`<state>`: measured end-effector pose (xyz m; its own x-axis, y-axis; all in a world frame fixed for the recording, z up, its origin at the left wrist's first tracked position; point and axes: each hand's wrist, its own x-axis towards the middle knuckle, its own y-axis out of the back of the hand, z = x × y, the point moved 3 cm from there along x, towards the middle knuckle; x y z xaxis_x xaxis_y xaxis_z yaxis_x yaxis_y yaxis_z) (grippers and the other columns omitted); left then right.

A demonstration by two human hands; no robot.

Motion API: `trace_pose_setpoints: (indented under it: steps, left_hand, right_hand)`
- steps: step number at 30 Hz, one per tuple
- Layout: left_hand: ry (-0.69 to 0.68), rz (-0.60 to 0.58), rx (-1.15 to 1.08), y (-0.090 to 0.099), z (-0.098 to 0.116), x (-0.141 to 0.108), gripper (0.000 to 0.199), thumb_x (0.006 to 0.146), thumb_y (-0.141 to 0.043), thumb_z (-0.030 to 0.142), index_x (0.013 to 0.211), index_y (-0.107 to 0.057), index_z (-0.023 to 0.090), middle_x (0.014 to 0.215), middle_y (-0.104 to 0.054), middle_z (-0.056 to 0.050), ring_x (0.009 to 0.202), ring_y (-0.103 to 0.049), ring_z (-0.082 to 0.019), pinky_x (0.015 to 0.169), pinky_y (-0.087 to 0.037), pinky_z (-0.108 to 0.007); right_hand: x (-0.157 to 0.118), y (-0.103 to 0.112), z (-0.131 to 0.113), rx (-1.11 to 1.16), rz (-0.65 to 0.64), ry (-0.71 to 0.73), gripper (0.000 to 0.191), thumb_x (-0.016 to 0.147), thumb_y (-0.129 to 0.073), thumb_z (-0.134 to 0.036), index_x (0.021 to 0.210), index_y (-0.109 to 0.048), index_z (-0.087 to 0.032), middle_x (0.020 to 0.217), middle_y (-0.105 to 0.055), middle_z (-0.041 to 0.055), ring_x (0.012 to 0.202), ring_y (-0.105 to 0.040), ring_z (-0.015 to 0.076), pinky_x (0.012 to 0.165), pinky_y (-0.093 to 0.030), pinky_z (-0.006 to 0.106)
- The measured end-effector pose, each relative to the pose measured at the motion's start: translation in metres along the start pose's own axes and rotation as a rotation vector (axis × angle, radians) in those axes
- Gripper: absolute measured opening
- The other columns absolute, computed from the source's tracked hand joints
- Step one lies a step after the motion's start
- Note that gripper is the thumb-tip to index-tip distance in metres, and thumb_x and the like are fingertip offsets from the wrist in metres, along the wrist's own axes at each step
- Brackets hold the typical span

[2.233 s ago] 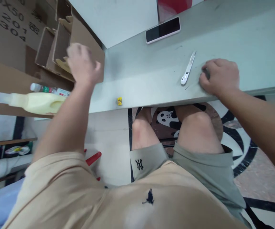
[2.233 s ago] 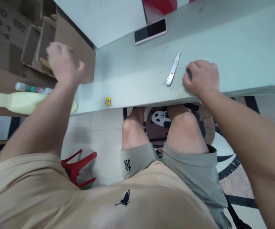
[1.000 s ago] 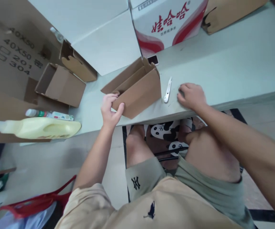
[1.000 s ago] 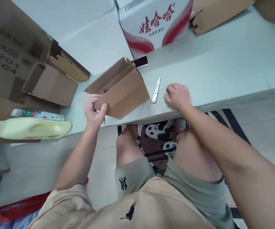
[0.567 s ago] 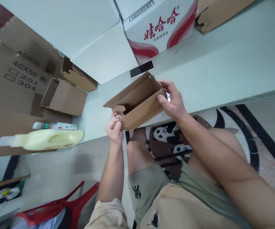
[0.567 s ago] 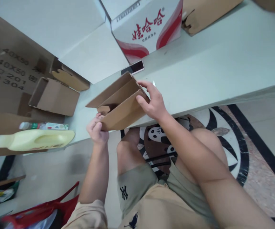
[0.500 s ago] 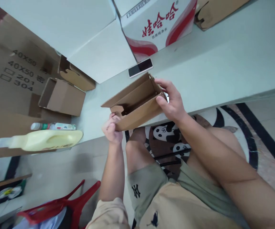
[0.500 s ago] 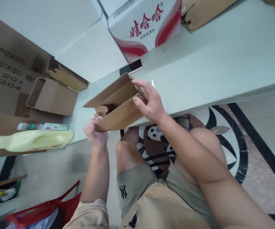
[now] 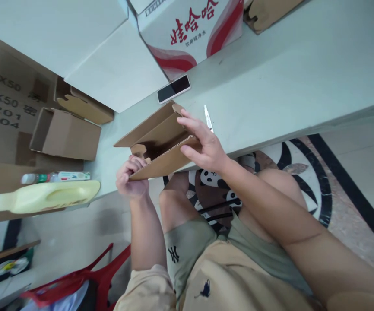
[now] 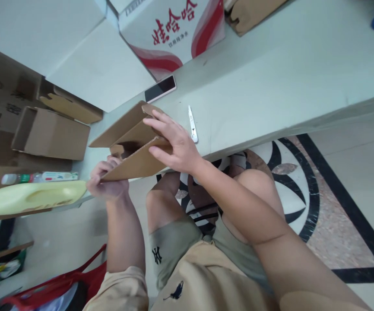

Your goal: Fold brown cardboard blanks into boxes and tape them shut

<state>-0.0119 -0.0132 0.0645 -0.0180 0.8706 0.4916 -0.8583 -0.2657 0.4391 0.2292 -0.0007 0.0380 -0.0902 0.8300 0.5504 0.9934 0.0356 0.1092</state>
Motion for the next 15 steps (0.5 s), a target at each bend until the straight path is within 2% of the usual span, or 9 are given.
trace_pose_setpoints:
  steps: [3,6,8,10,12,15]
  left_hand:
    - [-0.052,0.042,-0.162,0.002,0.006,-0.002,0.052,0.074,-0.043,0.070,0.053,-0.037,0.023,0.048,-0.032,-0.001,0.057,-0.048,-0.021,0.068,-0.043,-0.043]
    - [-0.029,0.087,-0.055,0.000,0.005,-0.006,0.054,0.081,-0.032,0.071,0.055,-0.037,0.023,0.050,-0.034,-0.001,0.061,-0.054,-0.023,0.082,-0.048,-0.048]
    - [-0.012,0.138,-0.008,-0.002,0.001,-0.009,0.056,0.085,-0.028,0.071,0.057,-0.034,0.023,0.052,-0.035,0.000,0.062,-0.056,-0.022,0.094,-0.047,-0.051]
    - [-0.003,0.205,0.000,-0.005,-0.005,-0.011,0.056,0.089,-0.031,0.072,0.061,-0.034,0.023,0.055,-0.037,0.002,0.064,-0.059,-0.020,0.101,-0.046,-0.049]
    - [0.018,0.272,0.001,-0.008,-0.010,-0.011,0.057,0.087,-0.040,0.079,0.071,-0.038,0.024,0.062,-0.044,0.002,0.070,-0.061,-0.020,0.097,-0.049,-0.046]
    - [0.060,0.316,0.046,-0.011,-0.015,-0.011,0.060,0.077,-0.060,0.080,0.094,-0.044,0.025,0.089,-0.057,-0.002,0.092,-0.064,-0.021,0.095,-0.051,-0.041]
  right_hand:
    - [-0.001,0.001,-0.003,-0.057,0.032,0.037,0.058,0.089,-0.053,-0.043,0.146,-0.051,-0.039,0.153,-0.048,0.0020,0.147,-0.042,0.0297,0.127,-0.035,0.053]
    - [-0.003,0.004,-0.006,-0.049,0.015,0.073,0.056,0.090,-0.051,-0.044,0.145,-0.053,-0.039,0.131,-0.065,0.0029,0.138,-0.052,0.0289,0.128,-0.033,0.054]
    - [-0.004,0.005,-0.007,-0.041,-0.015,0.059,0.052,0.092,-0.051,-0.045,0.144,-0.055,-0.038,0.117,-0.072,0.0018,0.138,-0.054,0.0286,0.128,-0.032,0.056]
    - [-0.005,0.007,-0.007,-0.042,0.008,0.006,0.047,0.095,-0.049,-0.047,0.139,-0.058,-0.035,0.120,-0.073,0.0025,0.142,-0.051,0.0291,0.125,-0.037,0.056]
    - [-0.006,0.009,-0.004,-0.046,0.065,-0.067,0.046,0.098,-0.044,-0.049,0.137,-0.060,-0.030,0.135,-0.068,0.0047,0.144,-0.049,0.0296,0.120,-0.044,0.053]
    - [-0.006,0.007,0.002,-0.092,0.106,-0.124,0.048,0.102,-0.036,-0.044,0.143,-0.053,-0.026,0.146,-0.059,0.0086,0.139,-0.053,0.0290,0.116,-0.047,0.052]
